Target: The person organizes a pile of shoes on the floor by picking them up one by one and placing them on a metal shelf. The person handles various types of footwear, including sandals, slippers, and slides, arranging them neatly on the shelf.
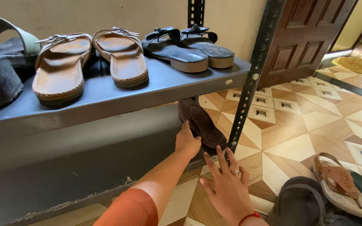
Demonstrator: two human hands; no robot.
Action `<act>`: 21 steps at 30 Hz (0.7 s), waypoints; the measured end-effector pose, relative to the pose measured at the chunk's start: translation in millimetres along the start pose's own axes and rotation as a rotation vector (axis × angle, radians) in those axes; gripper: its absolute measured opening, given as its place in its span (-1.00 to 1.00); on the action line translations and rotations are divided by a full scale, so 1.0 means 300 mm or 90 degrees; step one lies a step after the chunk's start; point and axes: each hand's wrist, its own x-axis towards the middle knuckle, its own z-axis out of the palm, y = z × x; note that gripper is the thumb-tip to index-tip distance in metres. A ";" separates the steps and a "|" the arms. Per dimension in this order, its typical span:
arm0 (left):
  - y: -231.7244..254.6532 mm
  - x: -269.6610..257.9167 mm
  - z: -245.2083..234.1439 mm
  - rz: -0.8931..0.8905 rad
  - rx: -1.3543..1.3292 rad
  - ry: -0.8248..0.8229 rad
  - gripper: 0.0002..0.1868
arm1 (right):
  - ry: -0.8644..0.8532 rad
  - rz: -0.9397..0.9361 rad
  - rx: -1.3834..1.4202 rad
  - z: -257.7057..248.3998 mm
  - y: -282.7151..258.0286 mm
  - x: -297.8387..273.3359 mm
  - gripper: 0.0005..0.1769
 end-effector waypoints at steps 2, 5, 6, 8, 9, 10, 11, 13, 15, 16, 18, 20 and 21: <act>-0.006 -0.012 -0.010 0.037 -0.003 0.038 -0.11 | 0.051 -0.042 0.000 0.004 0.017 -0.023 -0.17; 0.000 -0.040 -0.017 0.051 -0.003 0.064 -0.13 | 0.084 -0.071 -0.018 0.010 0.047 -0.064 -0.16; 0.004 -0.052 -0.018 0.049 -0.002 0.068 -0.14 | 0.088 -0.075 -0.028 0.010 0.058 -0.078 -0.16; 0.007 -0.080 -0.023 0.098 0.013 0.073 -0.17 | 0.050 -0.060 -0.023 0.010 0.082 -0.100 -0.17; 0.008 -0.097 -0.025 0.123 0.020 0.076 -0.19 | 0.032 -0.053 -0.020 0.007 0.093 -0.110 -0.18; 0.009 -0.119 -0.023 0.129 -0.001 0.086 -0.22 | 0.033 -0.047 -0.029 0.004 0.104 -0.124 -0.18; 0.008 -0.143 -0.022 0.135 -0.022 0.097 -0.25 | 0.035 -0.042 -0.038 0.000 0.115 -0.138 -0.17; 0.016 -0.189 -0.023 0.148 -0.045 0.125 -0.31 | 0.028 -0.028 -0.036 -0.015 0.138 -0.161 -0.16; 0.037 -0.233 -0.025 0.162 -0.049 0.157 -0.35 | 0.011 -0.009 -0.015 -0.036 0.165 -0.187 -0.15; 0.047 -0.256 -0.027 0.157 -0.059 0.153 -0.37 | 0.024 -0.018 0.009 -0.044 0.179 -0.203 -0.15; 0.063 -0.304 -0.029 0.149 -0.082 0.144 -0.41 | 0.052 -0.036 0.055 -0.061 0.215 -0.237 -0.15; 0.079 -0.345 -0.017 0.169 -0.108 0.168 -0.44 | 0.082 -0.076 0.075 -0.078 0.263 -0.276 -0.14; 0.081 -0.368 -0.005 0.178 -0.121 0.180 -0.46 | 0.098 -0.097 0.085 -0.085 0.287 -0.298 -0.13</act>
